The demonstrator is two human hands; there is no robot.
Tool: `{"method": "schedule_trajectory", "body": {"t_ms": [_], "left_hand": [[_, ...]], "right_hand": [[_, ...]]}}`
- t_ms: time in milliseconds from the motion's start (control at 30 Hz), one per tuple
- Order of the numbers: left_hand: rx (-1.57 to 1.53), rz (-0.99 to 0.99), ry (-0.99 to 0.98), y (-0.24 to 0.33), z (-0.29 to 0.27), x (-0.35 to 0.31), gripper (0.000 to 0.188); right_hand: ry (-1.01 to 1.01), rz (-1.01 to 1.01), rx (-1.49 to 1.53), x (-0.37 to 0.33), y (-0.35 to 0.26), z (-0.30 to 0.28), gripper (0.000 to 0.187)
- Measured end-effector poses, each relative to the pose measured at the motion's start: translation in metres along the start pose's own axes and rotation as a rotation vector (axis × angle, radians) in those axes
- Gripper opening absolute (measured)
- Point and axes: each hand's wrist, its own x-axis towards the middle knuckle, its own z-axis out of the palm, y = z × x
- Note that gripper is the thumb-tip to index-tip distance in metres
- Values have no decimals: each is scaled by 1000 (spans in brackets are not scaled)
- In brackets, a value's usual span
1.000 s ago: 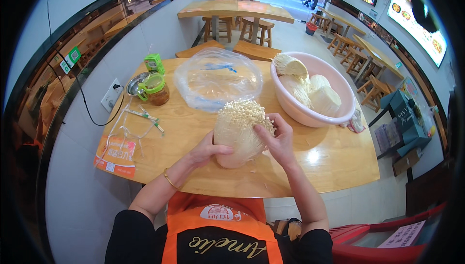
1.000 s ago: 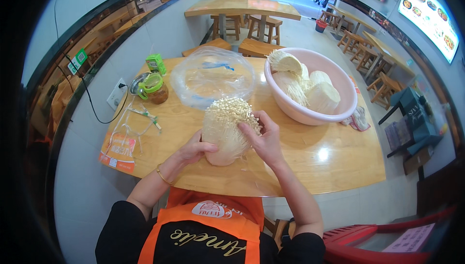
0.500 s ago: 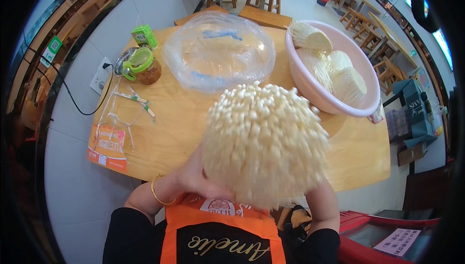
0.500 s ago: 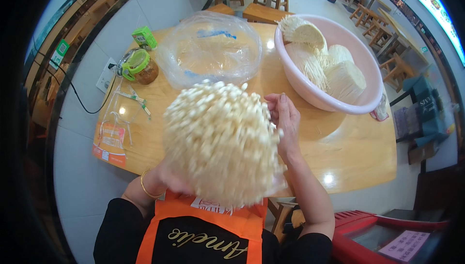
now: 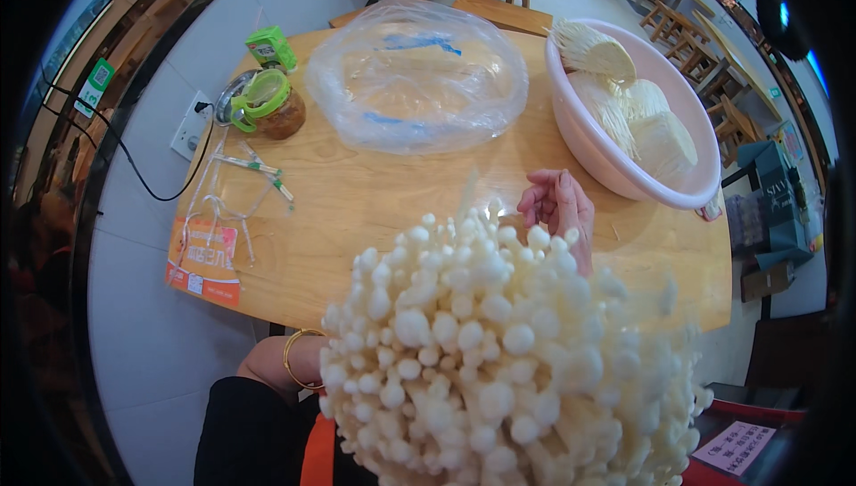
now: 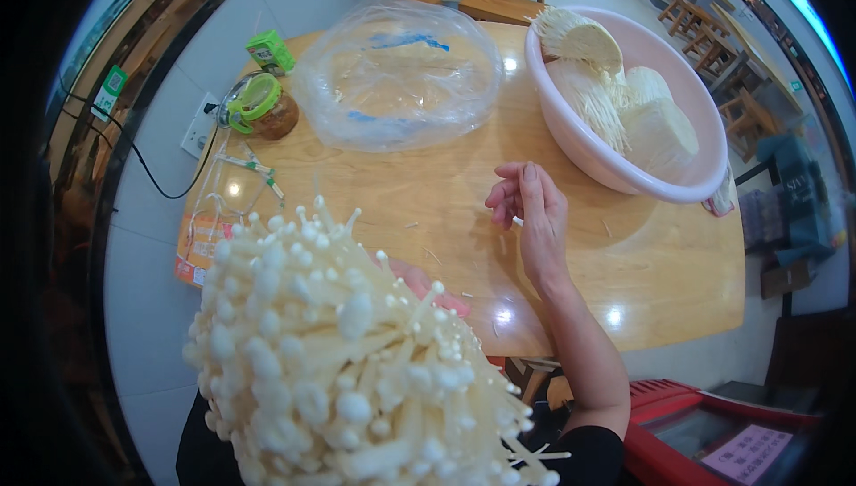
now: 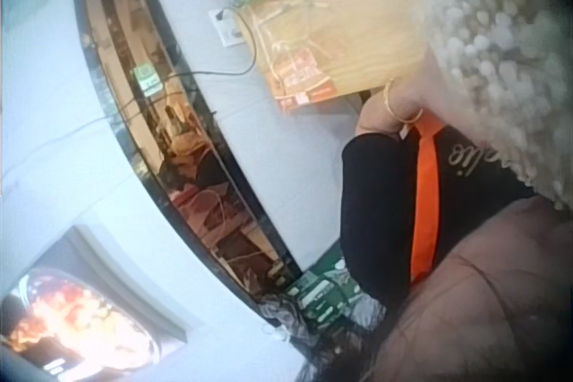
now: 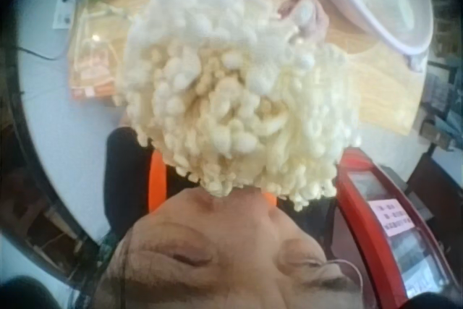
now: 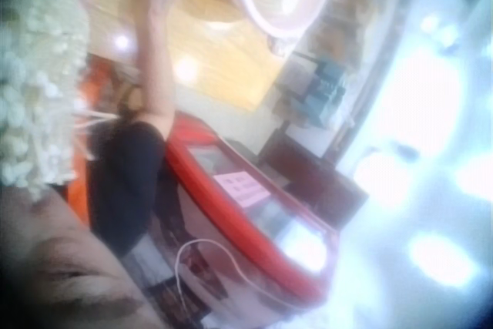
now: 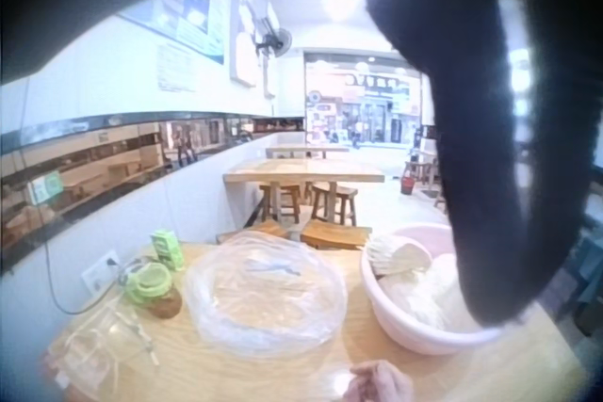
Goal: The person opens a plastic bag on a wooden table and removes several bundles of enoki mushrooms. They place the mushrooms into a pink bowl and then pick up one bundle to separate the stems with their fingers.
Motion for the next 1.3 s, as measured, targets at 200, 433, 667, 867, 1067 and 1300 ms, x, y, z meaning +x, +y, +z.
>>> {"method": "schedule_trajectory", "body": {"t_ms": [200, 433, 667, 867, 1067, 1300], "left_hand": [[8, 1, -1, 1, 1, -3, 94], [6, -15, 0, -2, -2, -5, 93], [-143, -124, 95, -19, -19, 11, 93], [-547, -237, 282, -44, -36, 44, 86], [-583, -368, 290, -73, -36, 58, 81], [-607, -423, 265, -82, -40, 49, 83]], "right_hand": [[-19, 4, -2, -1, 2, -1, 44], [-17, 18, 4, 0, 6, 0, 43], [-193, -224, -150, -12, -32, -10, 47], [230, -592, -561, 32, -150, -81, 36], [357, -141, -937, 156, -163, -188, 34], [156, 507, -1429, 246, -135, -219, 78]]}}
